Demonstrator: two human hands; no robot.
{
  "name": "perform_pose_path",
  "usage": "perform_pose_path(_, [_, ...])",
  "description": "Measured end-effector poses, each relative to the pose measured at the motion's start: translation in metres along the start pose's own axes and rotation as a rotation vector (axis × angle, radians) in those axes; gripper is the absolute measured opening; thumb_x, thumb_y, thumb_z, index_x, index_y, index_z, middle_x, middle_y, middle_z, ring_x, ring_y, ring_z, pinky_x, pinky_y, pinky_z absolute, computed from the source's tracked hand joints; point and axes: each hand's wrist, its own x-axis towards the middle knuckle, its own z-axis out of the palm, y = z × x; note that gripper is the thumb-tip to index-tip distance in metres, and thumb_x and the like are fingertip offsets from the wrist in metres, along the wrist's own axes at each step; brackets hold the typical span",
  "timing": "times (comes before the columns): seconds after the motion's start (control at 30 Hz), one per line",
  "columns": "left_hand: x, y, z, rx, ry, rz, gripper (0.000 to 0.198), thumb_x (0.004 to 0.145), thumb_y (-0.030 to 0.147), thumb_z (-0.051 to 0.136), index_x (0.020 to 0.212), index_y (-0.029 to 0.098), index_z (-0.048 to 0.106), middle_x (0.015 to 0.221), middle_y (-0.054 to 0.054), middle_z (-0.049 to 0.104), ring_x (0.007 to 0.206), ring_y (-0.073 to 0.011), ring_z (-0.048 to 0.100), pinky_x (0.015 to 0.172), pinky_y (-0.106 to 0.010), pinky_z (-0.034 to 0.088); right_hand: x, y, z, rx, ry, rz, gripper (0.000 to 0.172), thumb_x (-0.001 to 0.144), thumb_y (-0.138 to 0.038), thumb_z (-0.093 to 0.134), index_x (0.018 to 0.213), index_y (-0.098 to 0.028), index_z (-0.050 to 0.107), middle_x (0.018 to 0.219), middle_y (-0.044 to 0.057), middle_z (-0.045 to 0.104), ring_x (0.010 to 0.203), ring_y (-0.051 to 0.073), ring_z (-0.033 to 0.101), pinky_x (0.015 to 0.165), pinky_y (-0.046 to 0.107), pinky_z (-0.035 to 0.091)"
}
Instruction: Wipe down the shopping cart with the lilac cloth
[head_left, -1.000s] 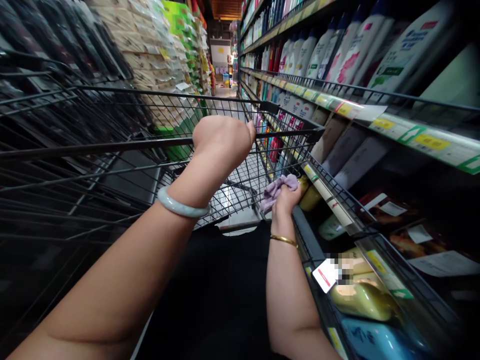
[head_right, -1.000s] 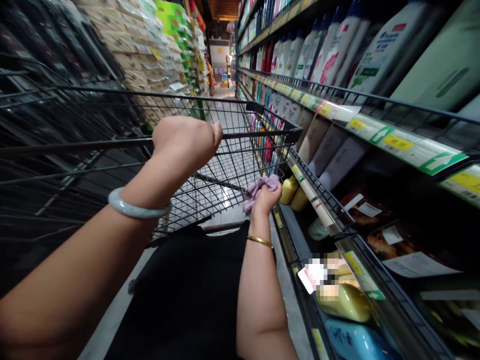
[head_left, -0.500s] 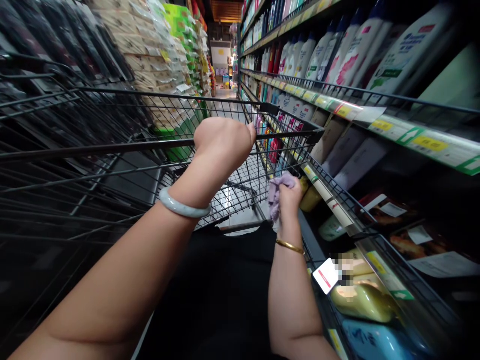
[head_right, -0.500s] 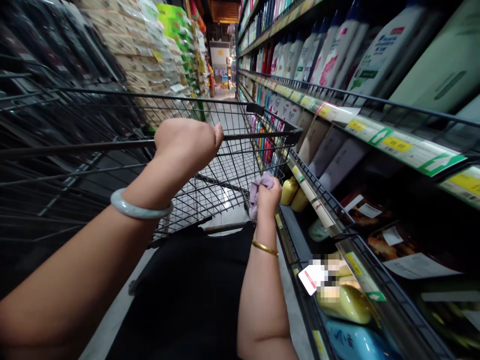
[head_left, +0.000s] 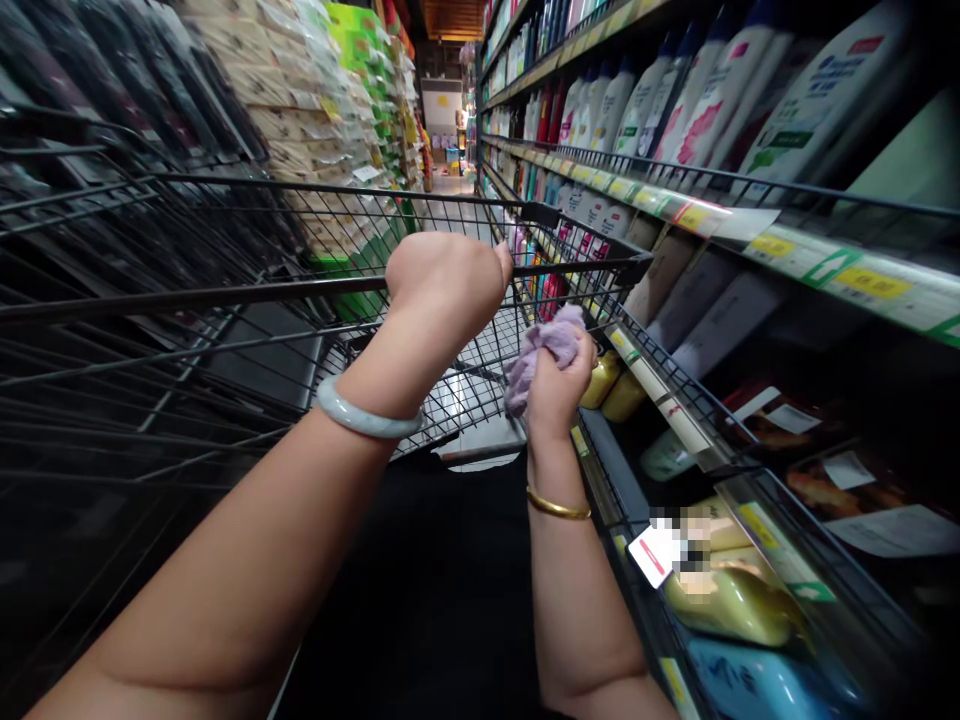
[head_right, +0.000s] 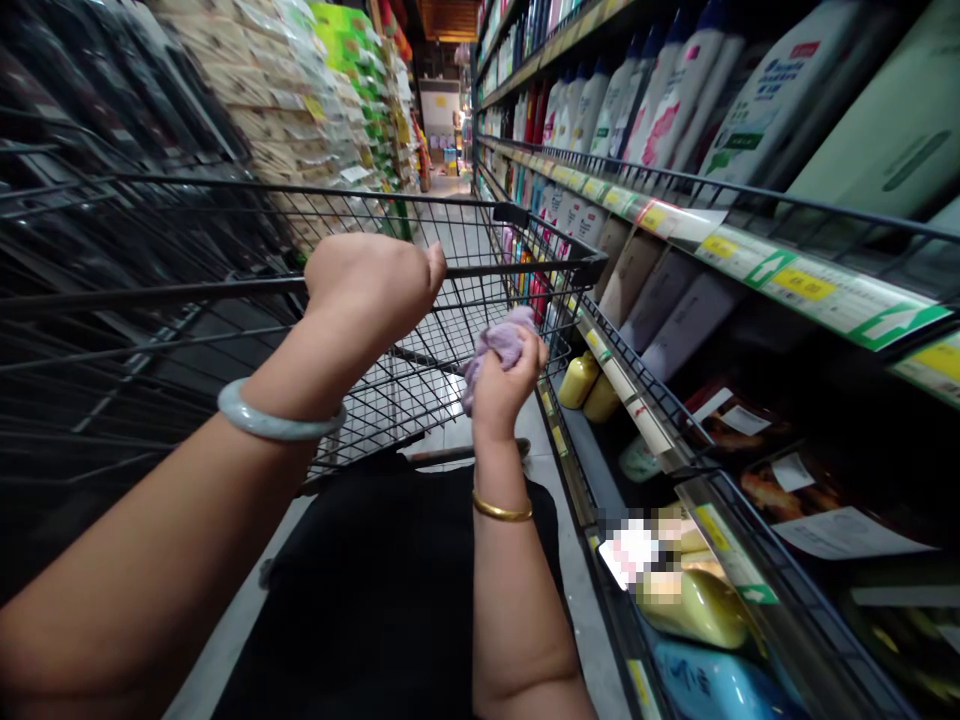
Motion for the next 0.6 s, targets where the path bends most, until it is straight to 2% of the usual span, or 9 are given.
perform_pose_path(0.1, [-0.001, 0.000, 0.000, -0.034, -0.010, 0.005, 0.074, 0.099, 0.048, 0.011, 0.107, 0.008, 0.073, 0.094, -0.018, 0.069, 0.118, -0.0373, 0.060, 0.100, -0.051, 0.041, -0.011, -0.031, 0.005, 0.056, -0.133, -0.271, 0.020, 0.083, -0.017, 0.061, 0.101, -0.024, 0.068, 0.120, 0.005, 0.057, 0.117, 0.018, 0.061, 0.108, 0.040, 0.049])
perform_pose_path(0.17, [-0.002, 0.001, -0.001, -0.045, -0.019, 0.006, 0.074, 0.100, 0.047, 0.011, 0.109, 0.006, 0.072, 0.096, -0.019, 0.069, 0.120, -0.0377, 0.059, 0.102, -0.050, 0.041, -0.010, -0.036, 0.005, 0.045, -0.185, -0.379, 0.018, 0.087, -0.018, 0.060, 0.099, -0.026, 0.070, 0.121, 0.004, 0.057, 0.121, 0.017, 0.059, 0.109, 0.041, 0.048])
perform_pose_path(0.23, [-0.002, 0.001, -0.001, -0.047, -0.025, 0.000, 0.074, 0.100, 0.048, 0.011, 0.111, 0.006, 0.071, 0.098, -0.019, 0.069, 0.121, -0.0375, 0.058, 0.103, -0.049, 0.040, -0.002, -0.030, 0.004, 0.024, -0.171, -0.393, 0.020, 0.087, -0.017, 0.059, 0.101, -0.026, 0.071, 0.121, 0.004, 0.058, 0.121, 0.017, 0.059, 0.110, 0.042, 0.048])
perform_pose_path(0.33, [-0.001, 0.001, 0.000, -0.063, -0.025, -0.012, 0.073, 0.101, 0.048, 0.012, 0.112, 0.007, 0.072, 0.100, -0.018, 0.070, 0.122, -0.0367, 0.057, 0.103, -0.047, 0.040, 0.014, -0.020, 0.003, 0.006, -0.016, -0.261, 0.030, 0.084, -0.013, 0.055, 0.107, -0.023, 0.071, 0.120, 0.005, 0.058, 0.118, 0.018, 0.061, 0.112, 0.045, 0.048])
perform_pose_path(0.4, [0.001, 0.001, 0.000, -0.082, -0.021, -0.002, 0.070, 0.102, 0.047, 0.015, 0.113, 0.008, 0.072, 0.100, -0.017, 0.070, 0.123, -0.0359, 0.056, 0.103, -0.046, 0.040, 0.018, -0.026, 0.005, 0.010, 0.064, -0.213, 0.034, 0.083, -0.011, 0.055, 0.111, -0.022, 0.070, 0.120, 0.006, 0.058, 0.120, 0.019, 0.061, 0.114, 0.046, 0.046])
perform_pose_path(0.43, [0.002, 0.001, 0.000, -0.086, -0.024, 0.003, 0.069, 0.102, 0.047, 0.016, 0.113, 0.008, 0.072, 0.100, -0.017, 0.070, 0.123, -0.0355, 0.057, 0.103, -0.045, 0.041, 0.017, -0.034, 0.007, 0.017, 0.058, -0.234, 0.035, 0.083, -0.011, 0.055, 0.113, -0.022, 0.069, 0.122, 0.007, 0.058, 0.122, 0.019, 0.060, 0.115, 0.046, 0.045])
perform_pose_path(0.53, [0.003, 0.002, -0.001, -0.053, -0.050, 0.003, 0.066, 0.103, 0.042, 0.017, 0.110, 0.008, 0.074, 0.101, -0.018, 0.071, 0.116, -0.0343, 0.061, 0.098, -0.046, 0.043, 0.012, -0.060, 0.014, 0.038, -0.090, -0.382, 0.029, 0.090, -0.015, 0.055, 0.113, -0.025, 0.070, 0.129, 0.005, 0.057, 0.129, 0.019, 0.058, 0.117, 0.045, 0.043])
perform_pose_path(0.6, [0.002, 0.003, -0.003, -0.027, -0.052, 0.004, 0.067, 0.103, 0.039, 0.016, 0.109, 0.008, 0.075, 0.100, -0.018, 0.071, 0.112, -0.0341, 0.063, 0.096, -0.046, 0.044, 0.015, -0.068, 0.019, 0.038, -0.148, -0.445, 0.025, 0.092, -0.017, 0.055, 0.110, -0.024, 0.071, 0.131, 0.004, 0.058, 0.130, 0.020, 0.057, 0.117, 0.045, 0.043])
